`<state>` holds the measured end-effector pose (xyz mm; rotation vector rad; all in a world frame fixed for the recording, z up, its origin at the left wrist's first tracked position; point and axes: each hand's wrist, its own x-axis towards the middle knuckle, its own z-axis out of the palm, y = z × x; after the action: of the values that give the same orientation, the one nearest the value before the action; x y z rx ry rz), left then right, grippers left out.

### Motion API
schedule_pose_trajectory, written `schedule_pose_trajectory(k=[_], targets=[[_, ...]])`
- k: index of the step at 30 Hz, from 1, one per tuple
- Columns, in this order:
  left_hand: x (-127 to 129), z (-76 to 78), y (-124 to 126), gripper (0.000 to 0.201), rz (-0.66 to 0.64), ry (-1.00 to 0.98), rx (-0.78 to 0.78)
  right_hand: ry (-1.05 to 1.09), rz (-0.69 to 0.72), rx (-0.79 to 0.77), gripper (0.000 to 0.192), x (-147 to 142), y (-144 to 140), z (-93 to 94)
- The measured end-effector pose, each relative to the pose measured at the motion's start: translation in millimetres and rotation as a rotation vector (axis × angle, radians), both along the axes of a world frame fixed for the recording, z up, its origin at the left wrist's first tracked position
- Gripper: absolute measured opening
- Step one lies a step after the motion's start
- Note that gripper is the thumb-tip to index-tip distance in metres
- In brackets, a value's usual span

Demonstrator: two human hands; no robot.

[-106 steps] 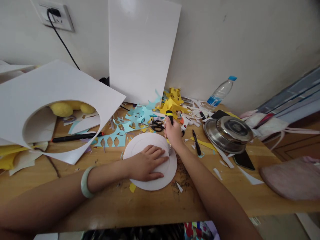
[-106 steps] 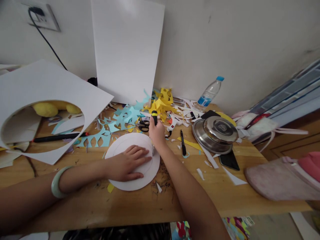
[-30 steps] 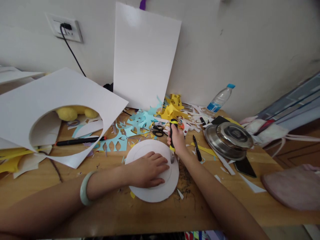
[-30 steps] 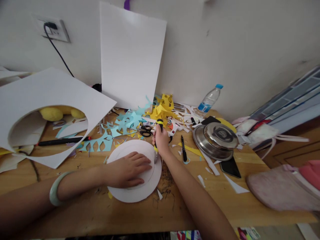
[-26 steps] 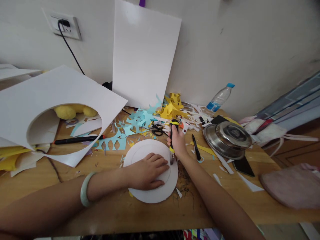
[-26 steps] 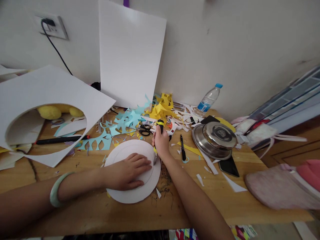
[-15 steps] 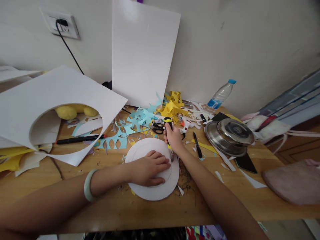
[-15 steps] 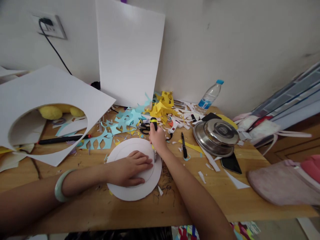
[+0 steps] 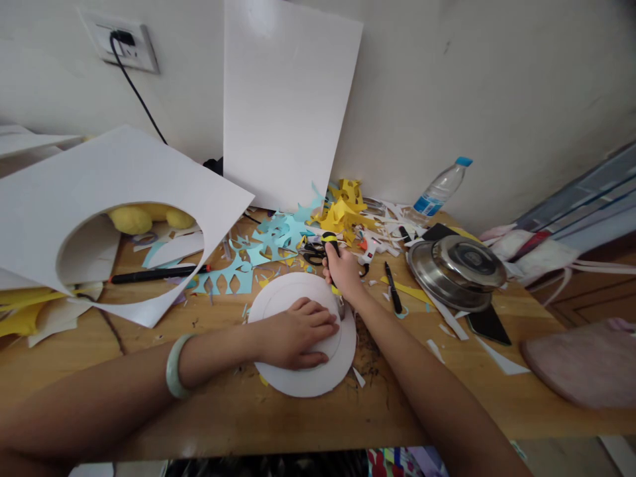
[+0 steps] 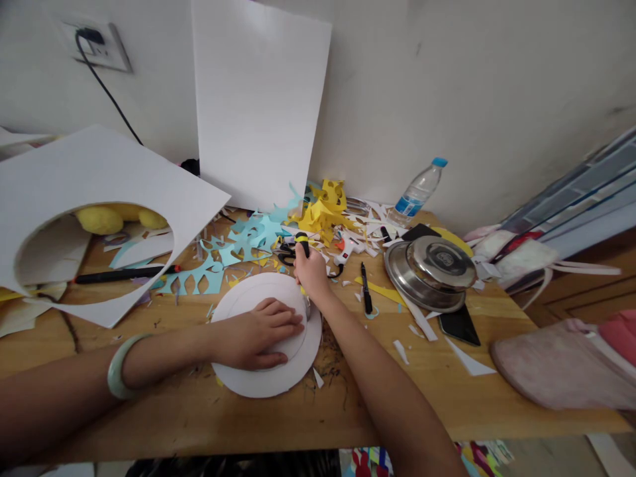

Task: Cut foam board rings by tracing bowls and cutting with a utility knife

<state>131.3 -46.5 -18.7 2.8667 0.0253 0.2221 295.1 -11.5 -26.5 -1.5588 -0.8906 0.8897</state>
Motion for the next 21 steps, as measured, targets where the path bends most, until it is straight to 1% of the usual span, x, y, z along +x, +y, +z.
schedule_pose_trajectory(k=[5, 9, 15, 21], targets=[[0.3, -1.6, 0.6, 0.045, 0.003, 0.008, 0.006, -0.022, 0.025, 0.004, 0.031, -1.2, 3.5, 2.0], [0.5, -2.7, 1.0, 0.045, 0.004, -0.003, 0.012, -0.014, 0.077, 0.024, 0.028, -2.5, 7.2, 1.8], [0.0, -2.7, 1.1, 0.044, -0.002, 0.003, 0.013, -0.010, 0.154, 0.047, 0.031, -4.5, 10.9, 2.4], [-0.2, -2.6, 0.9, 0.044, 0.000, -0.008, 0.008, 0.015, 0.197, 0.046, 0.029, -6.0, 13.9, 3.1]])
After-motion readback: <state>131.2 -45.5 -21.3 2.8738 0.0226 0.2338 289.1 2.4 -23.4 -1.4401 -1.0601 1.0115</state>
